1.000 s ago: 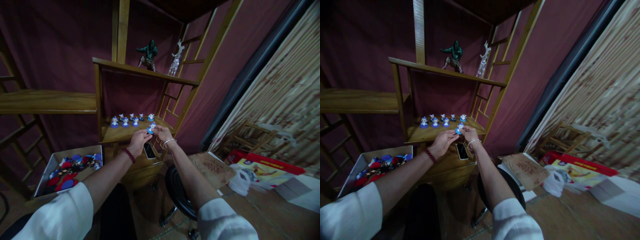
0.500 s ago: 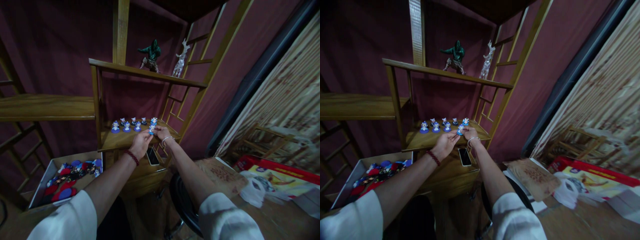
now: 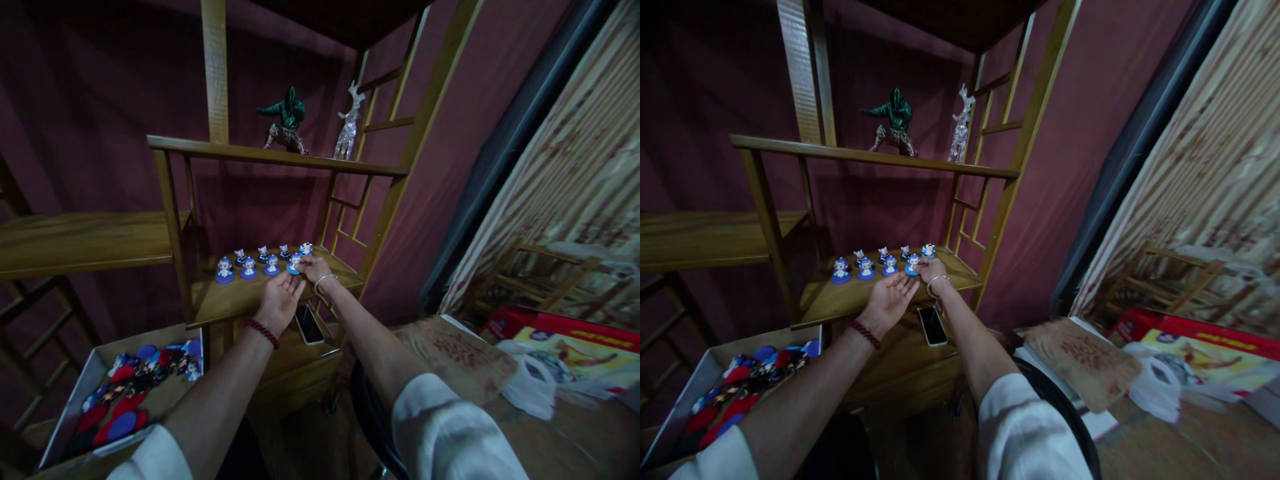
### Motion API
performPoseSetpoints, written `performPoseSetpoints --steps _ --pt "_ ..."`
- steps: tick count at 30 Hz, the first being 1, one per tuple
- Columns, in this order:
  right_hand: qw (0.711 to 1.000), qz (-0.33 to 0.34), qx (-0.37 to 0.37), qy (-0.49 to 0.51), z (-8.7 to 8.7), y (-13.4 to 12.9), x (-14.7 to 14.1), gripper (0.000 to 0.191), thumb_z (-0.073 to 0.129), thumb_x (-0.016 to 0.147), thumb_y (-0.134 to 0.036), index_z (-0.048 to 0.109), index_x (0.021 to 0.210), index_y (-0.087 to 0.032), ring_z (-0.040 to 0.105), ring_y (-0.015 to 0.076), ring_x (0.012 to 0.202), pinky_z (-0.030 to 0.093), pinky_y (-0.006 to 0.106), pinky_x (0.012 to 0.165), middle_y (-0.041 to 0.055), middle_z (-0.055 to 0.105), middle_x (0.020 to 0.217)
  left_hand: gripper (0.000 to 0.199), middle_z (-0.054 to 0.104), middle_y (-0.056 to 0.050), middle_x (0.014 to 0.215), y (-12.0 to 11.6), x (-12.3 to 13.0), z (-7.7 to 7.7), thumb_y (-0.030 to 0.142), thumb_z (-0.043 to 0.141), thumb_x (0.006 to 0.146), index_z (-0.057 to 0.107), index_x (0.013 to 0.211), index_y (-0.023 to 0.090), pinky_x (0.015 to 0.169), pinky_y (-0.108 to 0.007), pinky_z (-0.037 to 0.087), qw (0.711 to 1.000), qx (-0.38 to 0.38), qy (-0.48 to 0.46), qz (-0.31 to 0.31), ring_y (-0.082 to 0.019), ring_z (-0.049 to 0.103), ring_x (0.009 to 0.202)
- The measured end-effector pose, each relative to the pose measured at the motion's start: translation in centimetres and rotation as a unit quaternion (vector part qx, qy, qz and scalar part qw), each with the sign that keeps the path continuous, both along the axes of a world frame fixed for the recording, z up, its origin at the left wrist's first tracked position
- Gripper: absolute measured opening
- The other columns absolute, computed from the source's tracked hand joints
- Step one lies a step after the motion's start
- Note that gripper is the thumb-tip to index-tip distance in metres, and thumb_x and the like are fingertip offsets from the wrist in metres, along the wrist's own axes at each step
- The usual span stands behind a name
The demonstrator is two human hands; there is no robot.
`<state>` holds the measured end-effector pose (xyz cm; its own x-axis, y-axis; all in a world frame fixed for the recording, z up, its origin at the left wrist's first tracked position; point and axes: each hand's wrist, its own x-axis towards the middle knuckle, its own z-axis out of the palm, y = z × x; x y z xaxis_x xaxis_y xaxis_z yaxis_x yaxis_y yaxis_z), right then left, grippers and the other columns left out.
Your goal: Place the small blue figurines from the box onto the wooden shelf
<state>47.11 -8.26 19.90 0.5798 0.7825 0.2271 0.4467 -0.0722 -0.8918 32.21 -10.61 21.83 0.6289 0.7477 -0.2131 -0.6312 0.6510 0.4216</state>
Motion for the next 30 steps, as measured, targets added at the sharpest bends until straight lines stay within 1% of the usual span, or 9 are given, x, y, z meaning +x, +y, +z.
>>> performPoseSetpoints --steps 3,6,11,15,22,26,30 --pt "1.0 0.006 0.007 -0.002 -0.1 0.4 0.3 0.02 0.067 0.057 -0.022 0.067 0.077 -0.017 0.059 0.0123 0.065 0.047 0.025 0.07 -0.0019 0.065 0.068 0.008 0.055 -0.009 0.104 0.2 0.0 -0.4 0.012 0.046 0.076 0.053 0.071 0.016 0.092 -0.036 0.043 1.0 0.002 0.001 0.002 -0.016 0.051 0.104" --pt "1.0 0.018 0.007 -0.018 -0.4 0.8 0.7 0.019 0.066 0.058 -0.023 0.067 0.077 -0.018 0.059 0.0123 0.068 0.046 0.024 0.071 -0.0022 0.065 0.071 0.007 0.053 -0.009 0.109 0.2 -0.1 -0.7 0.013 0.047 0.076 0.054 0.075 0.016 0.092 -0.035 0.043 1.0 0.005 0.003 0.009 -0.017 0.049 0.107" --pt "0.999 0.046 -0.001 -0.024 -0.7 1.3 1.4 0.016 0.066 0.058 -0.022 0.067 0.074 -0.019 0.058 0.0121 0.065 0.046 0.025 0.07 -0.0022 0.065 0.068 0.01 0.051 -0.009 0.113 -0.1 0.2 -0.5 0.013 0.045 0.077 0.055 0.078 0.015 0.091 -0.034 0.044 1.0 0.015 0.009 0.012 -0.017 0.047 0.11" --pt "0.998 0.064 -0.005 -0.028 -0.8 1.3 1.8 0.018 0.066 0.058 -0.023 0.067 0.075 -0.018 0.058 0.0125 0.065 0.046 0.026 0.071 -0.0019 0.065 0.068 0.01 0.052 -0.008 0.111 -0.2 0.6 -0.3 0.012 0.045 0.077 0.055 0.076 0.015 0.09 -0.034 0.045 1.0 0.011 0.015 0.013 -0.017 0.048 0.107" --pt "0.997 0.076 -0.008 -0.029 -0.7 1.1 1.8 0.018 0.065 0.06 -0.022 0.067 0.078 -0.019 0.059 0.0132 0.068 0.046 0.026 0.073 -0.002 0.065 0.07 0.012 0.057 -0.008 0.101 -0.2 1.0 -0.4 0.012 0.044 0.078 0.055 0.074 0.015 0.088 -0.032 0.046 0.999 0.023 0.012 0.02 -0.014 0.053 0.1" --pt "0.996 0.087 -0.01 -0.025 -0.8 1.3 1.9 0.016 0.065 0.06 -0.023 0.067 0.076 -0.021 0.06 0.0134 0.069 0.046 0.027 0.075 -0.0026 0.065 0.068 0.012 0.057 -0.008 0.099 -0.2 1.1 -0.4 0.012 0.045 0.078 0.054 0.07 0.015 0.088 -0.032 0.046 0.999 0.026 0.013 0.023 -0.014 0.053 0.099" --pt "0.994 0.104 -0.011 -0.01 -0.8 1.3 1.9 0.017 0.064 0.062 -0.021 0.066 0.078 -0.021 0.06 0.0131 0.071 0.046 0.026 0.076 -0.0027 0.065 0.07 0.011 0.057 -0.007 0.098 -0.2 1.2 -0.5 0.011 0.046 0.077 0.053 0.07 0.015 0.088 -0.032 0.046 0.999 0.028 0.012 0.023 -0.014 0.053 0.099"
